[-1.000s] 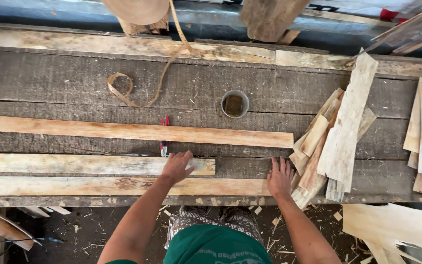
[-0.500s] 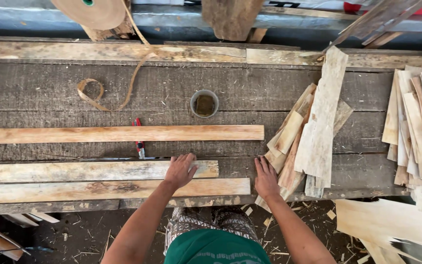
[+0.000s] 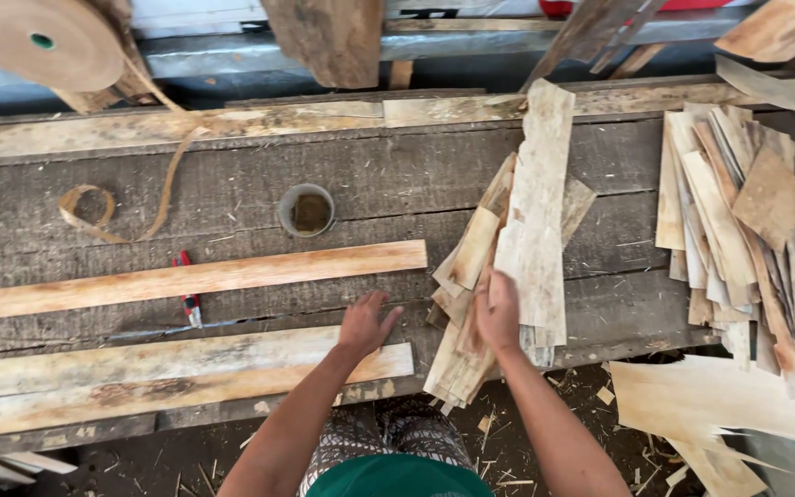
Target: Apply adhesive tape to the edges of wood veneer strips using a manual dispenser and utility knife.
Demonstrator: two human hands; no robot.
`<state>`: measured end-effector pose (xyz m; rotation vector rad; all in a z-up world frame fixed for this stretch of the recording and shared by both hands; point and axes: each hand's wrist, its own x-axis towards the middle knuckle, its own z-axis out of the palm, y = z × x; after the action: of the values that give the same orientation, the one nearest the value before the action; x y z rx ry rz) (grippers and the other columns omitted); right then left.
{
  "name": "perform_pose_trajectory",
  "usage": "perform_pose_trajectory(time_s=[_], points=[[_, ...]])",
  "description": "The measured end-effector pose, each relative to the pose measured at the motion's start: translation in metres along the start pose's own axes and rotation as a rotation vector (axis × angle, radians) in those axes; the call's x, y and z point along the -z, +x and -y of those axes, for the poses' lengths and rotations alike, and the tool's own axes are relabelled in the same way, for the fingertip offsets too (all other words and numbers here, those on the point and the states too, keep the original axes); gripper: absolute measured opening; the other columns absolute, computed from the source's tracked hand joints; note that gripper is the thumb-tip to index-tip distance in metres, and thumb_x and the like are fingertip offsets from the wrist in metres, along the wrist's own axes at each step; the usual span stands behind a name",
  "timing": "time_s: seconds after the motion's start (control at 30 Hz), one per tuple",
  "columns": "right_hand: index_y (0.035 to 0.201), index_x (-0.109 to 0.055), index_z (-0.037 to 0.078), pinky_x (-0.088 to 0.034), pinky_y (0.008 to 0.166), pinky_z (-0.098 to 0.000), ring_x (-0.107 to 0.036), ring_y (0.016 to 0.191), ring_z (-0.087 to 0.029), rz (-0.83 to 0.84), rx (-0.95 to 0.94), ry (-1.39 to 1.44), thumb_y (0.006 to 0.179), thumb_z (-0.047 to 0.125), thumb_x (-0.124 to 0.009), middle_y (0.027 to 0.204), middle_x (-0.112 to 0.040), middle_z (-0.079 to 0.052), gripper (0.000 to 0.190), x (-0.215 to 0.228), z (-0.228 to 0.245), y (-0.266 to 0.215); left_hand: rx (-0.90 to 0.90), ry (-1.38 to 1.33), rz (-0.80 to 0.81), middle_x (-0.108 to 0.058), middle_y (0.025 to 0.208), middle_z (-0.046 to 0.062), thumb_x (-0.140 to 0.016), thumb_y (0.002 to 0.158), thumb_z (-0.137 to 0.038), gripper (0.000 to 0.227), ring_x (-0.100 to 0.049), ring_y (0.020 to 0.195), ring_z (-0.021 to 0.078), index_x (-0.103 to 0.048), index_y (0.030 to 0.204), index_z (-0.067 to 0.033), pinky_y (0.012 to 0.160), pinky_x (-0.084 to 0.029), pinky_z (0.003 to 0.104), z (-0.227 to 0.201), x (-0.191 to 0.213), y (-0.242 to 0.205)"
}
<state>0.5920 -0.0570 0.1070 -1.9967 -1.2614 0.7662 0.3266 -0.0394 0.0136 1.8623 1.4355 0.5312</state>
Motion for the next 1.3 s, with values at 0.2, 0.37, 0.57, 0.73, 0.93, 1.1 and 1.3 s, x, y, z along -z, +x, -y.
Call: perform_pose_trajectory(time_s=[0.2,0.37,0.57,0.73,0.93,1.1,1.3], points=[[0.154,-0.039,0.000,-0.030,0.122,-0.0509,-0.039,0.144,-0.043,-0.219,-0.261,-0.266,0.096,0.037,-0.066,0.155,-0.039,-0.027,0.074,0.067,-0.149,0.055,0.296,-0.273,0.174,-0.065,0.129,0.023,-0.066,0.092,-0.054,0.071,-0.066,0.118,0.0362,-0.053,0.137,-0.0014,0.100,-0.052,0.044,-0.056,-0.061,0.053],[0.159,-0.031,0.006,-0.032,0.119,-0.0516,-0.036,0.144,-0.043,-0.096,-0.535,-0.119,0.097,0.050,-0.061,0.157,-0.034,-0.026,0.082,0.081,-0.149,0.057,0.402,-0.336,0.157,-0.068,0.131,0.023,-0.067,0.088,-0.057,0.079,-0.064,0.125,0.0370,-0.053,0.140,0.0005,0.104,-0.050,0.045,-0.079,-0.076,0.066],[0.152,-0.041,0.000,-0.044,0.113,-0.0496,-0.053,0.135,-0.041,-0.130,-0.523,0.006,0.092,0.052,-0.067,0.149,-0.048,-0.027,0.083,0.046,-0.171,0.063,0.558,-0.316,0.232,-0.057,0.138,0.031,-0.073,0.088,-0.062,0.103,-0.059,0.128,0.0416,-0.034,0.150,0.0102,0.111,-0.045,0.043,-0.088,-0.082,0.080],[0.144,-0.050,-0.003,-0.045,0.111,-0.0456,-0.056,0.128,-0.039,-0.221,-0.511,0.037,0.089,0.045,-0.078,0.143,-0.050,-0.028,0.078,0.024,-0.175,0.071,0.615,-0.470,0.182,-0.069,0.125,0.026,-0.085,0.072,-0.059,0.103,-0.072,0.113,0.0346,-0.047,0.140,0.0096,0.103,-0.054,0.040,-0.107,-0.079,0.082],[0.138,-0.050,-0.005,-0.048,0.102,-0.0452,-0.057,0.121,-0.037,-0.256,-0.554,0.111,0.088,0.042,-0.079,0.138,-0.051,-0.027,0.075,0.020,-0.190,0.072,0.746,-0.713,0.356,-0.076,0.109,0.018,-0.085,0.070,-0.050,0.084,-0.078,0.088,0.0303,-0.060,0.129,0.0045,0.076,-0.067,0.044,-0.117,-0.079,0.084],[0.134,-0.058,-0.007,-0.055,0.091,-0.0419,-0.068,0.109,-0.029,-0.150,-0.606,0.421,0.092,0.038,-0.073,0.126,-0.069,-0.021,0.063,0.021,-0.173,0.069,0.674,-0.794,0.401,-0.079,0.106,0.018,-0.086,0.077,-0.043,0.072,-0.076,0.084,0.0265,-0.070,0.125,0.0073,0.076,-0.061,0.040,-0.109,-0.094,0.087],[0.145,-0.039,0.002,-0.055,0.092,-0.0435,-0.063,0.114,-0.026,-0.053,-0.778,0.634,0.088,0.033,-0.079,0.131,-0.060,-0.016,0.075,0.037,-0.102,0.066,0.678,-0.946,0.240,-0.074,0.121,0.016,-0.087,0.078,-0.032,0.072,-0.074,0.106,0.0245,-0.058,0.134,0.0025,0.095,-0.058,0.037,-0.090,-0.105,0.096]])
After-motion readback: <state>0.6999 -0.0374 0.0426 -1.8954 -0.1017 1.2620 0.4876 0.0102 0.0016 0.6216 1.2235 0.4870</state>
